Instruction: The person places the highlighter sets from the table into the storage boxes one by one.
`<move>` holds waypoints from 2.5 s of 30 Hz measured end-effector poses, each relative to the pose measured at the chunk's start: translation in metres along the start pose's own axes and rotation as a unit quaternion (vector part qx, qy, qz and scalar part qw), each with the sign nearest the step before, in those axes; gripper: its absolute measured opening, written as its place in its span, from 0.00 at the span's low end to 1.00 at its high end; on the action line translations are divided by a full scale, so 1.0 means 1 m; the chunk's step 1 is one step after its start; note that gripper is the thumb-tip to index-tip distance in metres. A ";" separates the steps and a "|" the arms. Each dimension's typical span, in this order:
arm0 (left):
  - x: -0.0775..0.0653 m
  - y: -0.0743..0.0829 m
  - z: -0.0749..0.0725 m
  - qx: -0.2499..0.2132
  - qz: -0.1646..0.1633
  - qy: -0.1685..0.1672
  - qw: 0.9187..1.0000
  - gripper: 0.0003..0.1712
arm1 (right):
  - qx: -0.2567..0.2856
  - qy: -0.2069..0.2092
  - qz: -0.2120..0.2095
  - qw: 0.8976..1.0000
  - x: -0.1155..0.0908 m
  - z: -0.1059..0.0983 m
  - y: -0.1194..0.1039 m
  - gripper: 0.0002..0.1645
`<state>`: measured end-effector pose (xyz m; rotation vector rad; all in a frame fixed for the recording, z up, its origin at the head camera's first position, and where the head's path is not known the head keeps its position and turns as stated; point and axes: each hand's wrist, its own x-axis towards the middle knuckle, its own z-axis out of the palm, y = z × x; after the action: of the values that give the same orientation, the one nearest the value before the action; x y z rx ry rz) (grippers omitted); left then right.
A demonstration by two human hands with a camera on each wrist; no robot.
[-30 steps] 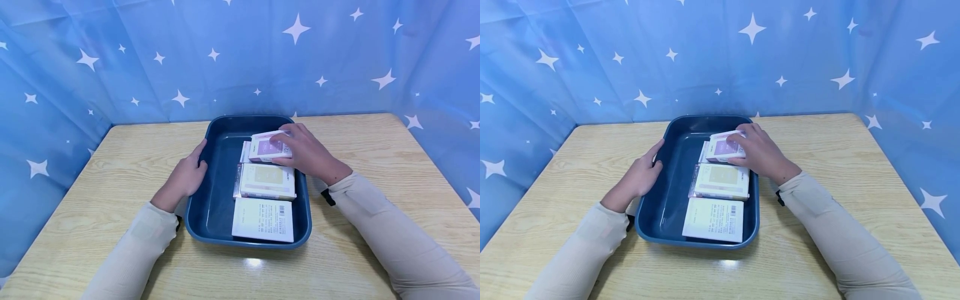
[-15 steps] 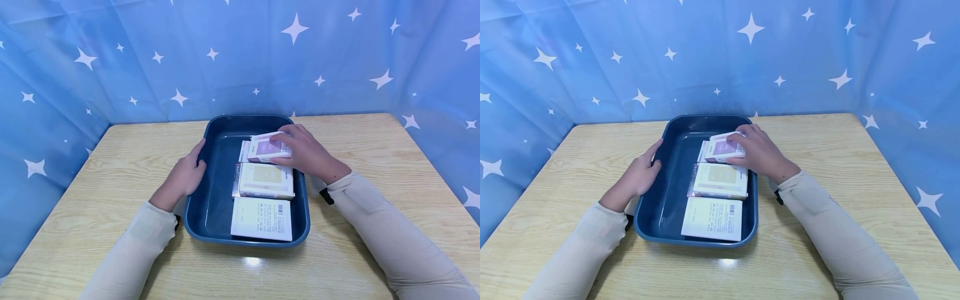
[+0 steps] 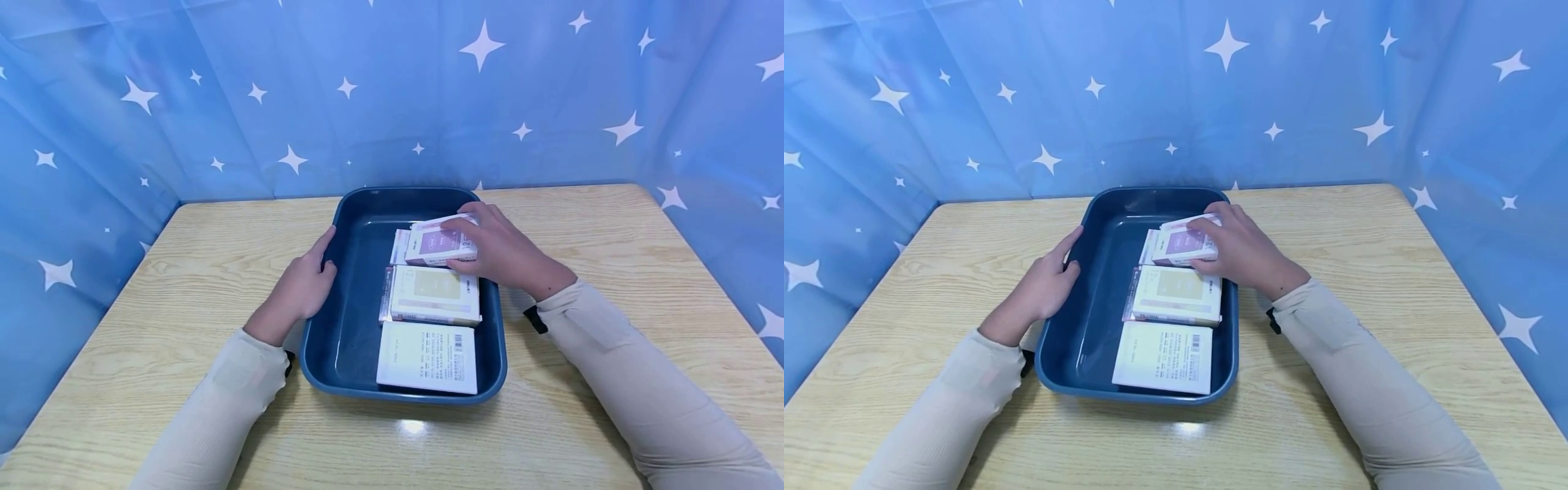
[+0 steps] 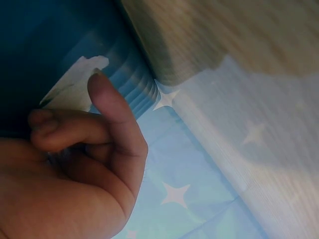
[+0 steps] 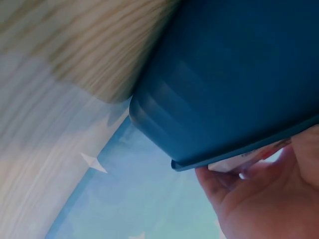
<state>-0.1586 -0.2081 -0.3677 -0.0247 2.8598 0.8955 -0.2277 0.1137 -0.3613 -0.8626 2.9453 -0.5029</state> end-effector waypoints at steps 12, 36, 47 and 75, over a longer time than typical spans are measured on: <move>-0.001 0.001 0.000 -0.004 -0.002 -0.005 1.000 0.35 | 0.012 -0.007 -0.020 1.000 0.000 -0.001 0.004 0.39; 0.000 0.000 0.001 -0.004 0.000 -0.003 1.000 0.35 | 0.064 -0.052 0.005 0.997 0.001 -0.001 0.007 0.37; 0.000 -0.001 0.001 0.005 0.009 0.003 1.000 0.35 | 0.085 -0.059 0.012 0.995 0.002 -0.002 0.007 0.37; 0.001 -0.001 0.000 0.004 0.011 -0.001 1.000 0.35 | 0.087 -0.072 0.003 0.994 0.003 -0.002 0.008 0.33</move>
<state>-0.1591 -0.2085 -0.3680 0.0086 2.8676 0.8871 -0.2347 0.1189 -0.3617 -0.8321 2.7267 -0.6553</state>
